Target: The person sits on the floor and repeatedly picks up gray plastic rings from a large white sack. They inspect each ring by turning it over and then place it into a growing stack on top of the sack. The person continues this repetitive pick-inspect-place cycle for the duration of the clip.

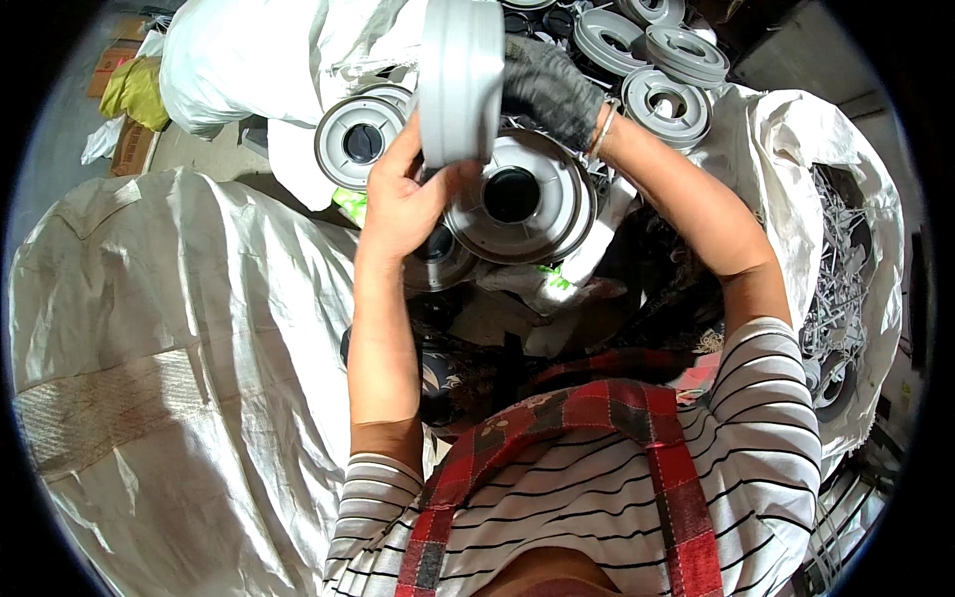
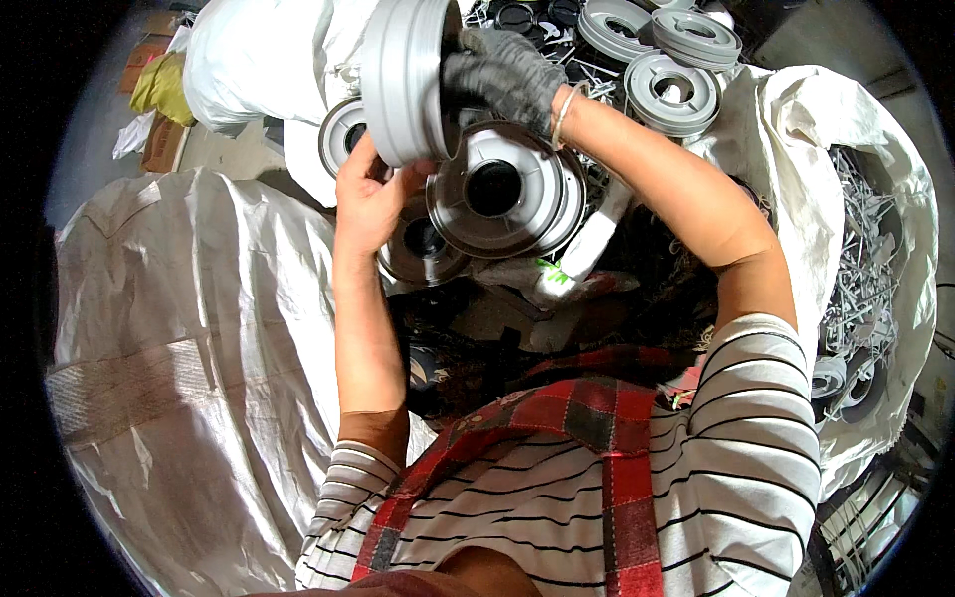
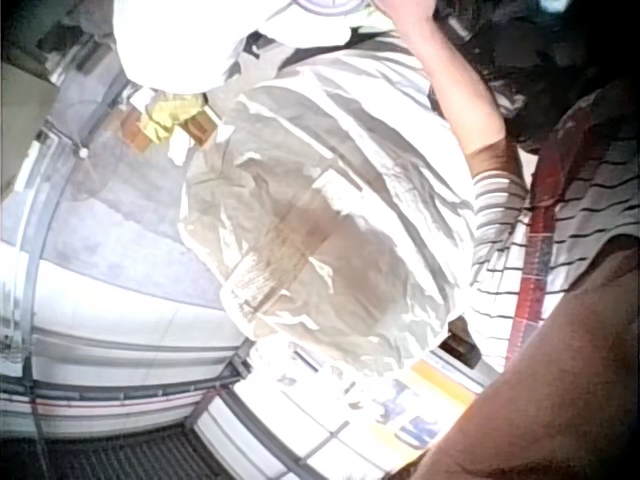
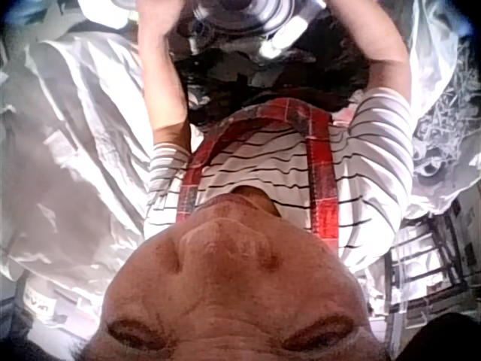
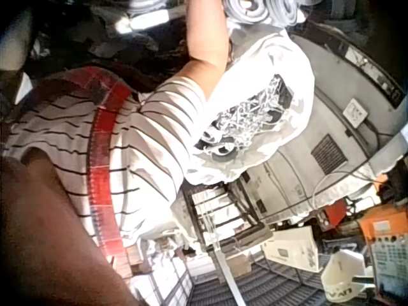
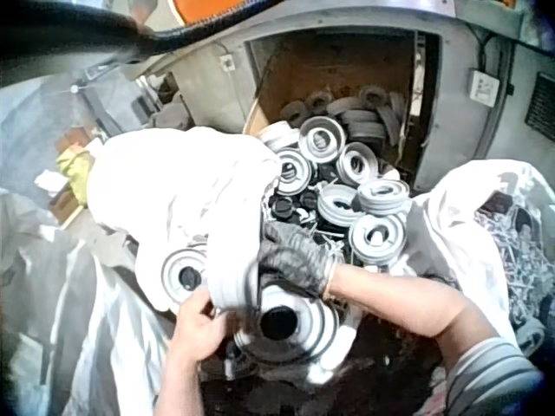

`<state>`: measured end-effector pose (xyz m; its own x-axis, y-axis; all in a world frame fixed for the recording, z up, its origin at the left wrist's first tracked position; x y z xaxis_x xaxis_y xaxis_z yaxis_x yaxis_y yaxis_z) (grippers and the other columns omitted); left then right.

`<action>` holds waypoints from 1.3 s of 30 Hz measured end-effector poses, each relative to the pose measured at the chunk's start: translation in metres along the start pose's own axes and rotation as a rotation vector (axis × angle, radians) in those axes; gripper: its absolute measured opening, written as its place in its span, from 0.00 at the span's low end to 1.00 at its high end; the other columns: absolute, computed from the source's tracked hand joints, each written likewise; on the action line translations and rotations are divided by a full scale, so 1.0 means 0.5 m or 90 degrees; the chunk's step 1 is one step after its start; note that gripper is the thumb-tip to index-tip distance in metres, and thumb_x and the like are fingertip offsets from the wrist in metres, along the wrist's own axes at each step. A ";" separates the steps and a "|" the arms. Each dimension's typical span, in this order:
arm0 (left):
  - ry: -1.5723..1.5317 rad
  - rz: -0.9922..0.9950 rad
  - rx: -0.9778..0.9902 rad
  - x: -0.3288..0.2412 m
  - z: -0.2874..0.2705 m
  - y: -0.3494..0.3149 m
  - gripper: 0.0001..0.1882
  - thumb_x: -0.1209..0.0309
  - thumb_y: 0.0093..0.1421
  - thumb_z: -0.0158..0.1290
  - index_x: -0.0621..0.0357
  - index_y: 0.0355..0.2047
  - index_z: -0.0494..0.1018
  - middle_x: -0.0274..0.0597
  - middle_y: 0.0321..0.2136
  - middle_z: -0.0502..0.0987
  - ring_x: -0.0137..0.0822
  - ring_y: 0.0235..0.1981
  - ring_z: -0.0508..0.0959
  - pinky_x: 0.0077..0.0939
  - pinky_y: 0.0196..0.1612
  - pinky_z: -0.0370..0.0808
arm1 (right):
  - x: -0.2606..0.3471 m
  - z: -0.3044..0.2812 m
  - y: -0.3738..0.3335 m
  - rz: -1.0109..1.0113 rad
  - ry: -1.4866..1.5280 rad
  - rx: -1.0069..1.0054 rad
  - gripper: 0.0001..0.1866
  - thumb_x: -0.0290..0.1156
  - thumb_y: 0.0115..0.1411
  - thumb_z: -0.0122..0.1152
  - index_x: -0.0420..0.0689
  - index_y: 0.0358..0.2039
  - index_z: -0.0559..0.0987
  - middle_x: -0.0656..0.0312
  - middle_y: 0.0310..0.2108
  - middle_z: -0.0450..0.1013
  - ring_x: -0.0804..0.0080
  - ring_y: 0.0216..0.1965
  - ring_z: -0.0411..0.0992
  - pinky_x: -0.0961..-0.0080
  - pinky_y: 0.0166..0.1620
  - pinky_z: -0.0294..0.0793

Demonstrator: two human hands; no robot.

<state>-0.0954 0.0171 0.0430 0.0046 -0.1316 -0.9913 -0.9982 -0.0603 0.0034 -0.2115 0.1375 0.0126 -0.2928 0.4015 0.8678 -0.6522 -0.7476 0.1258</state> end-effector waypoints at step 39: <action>-0.413 -0.028 -0.203 0.082 -0.011 0.129 0.15 0.71 0.57 0.52 0.69 0.40 0.68 0.48 0.36 0.75 0.36 0.38 0.75 0.29 0.45 0.71 | -0.001 -0.154 0.062 -0.442 -1.093 -0.055 0.14 0.40 0.58 0.51 0.47 0.39 0.76 0.56 0.38 0.73 0.56 0.41 0.71 0.67 0.46 0.70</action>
<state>-0.1592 0.0022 0.0035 -0.0903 0.4852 -0.8697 -0.9313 -0.3505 -0.0988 -0.2854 0.1549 -0.0207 0.9167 -0.3660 0.1601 -0.3761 -0.6554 0.6550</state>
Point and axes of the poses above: each hand's wrist, its own y-axis towards the middle knuckle, its own z-axis out of the palm, x = y × z, the point moved 6 cm from there along y, towards the middle knuckle
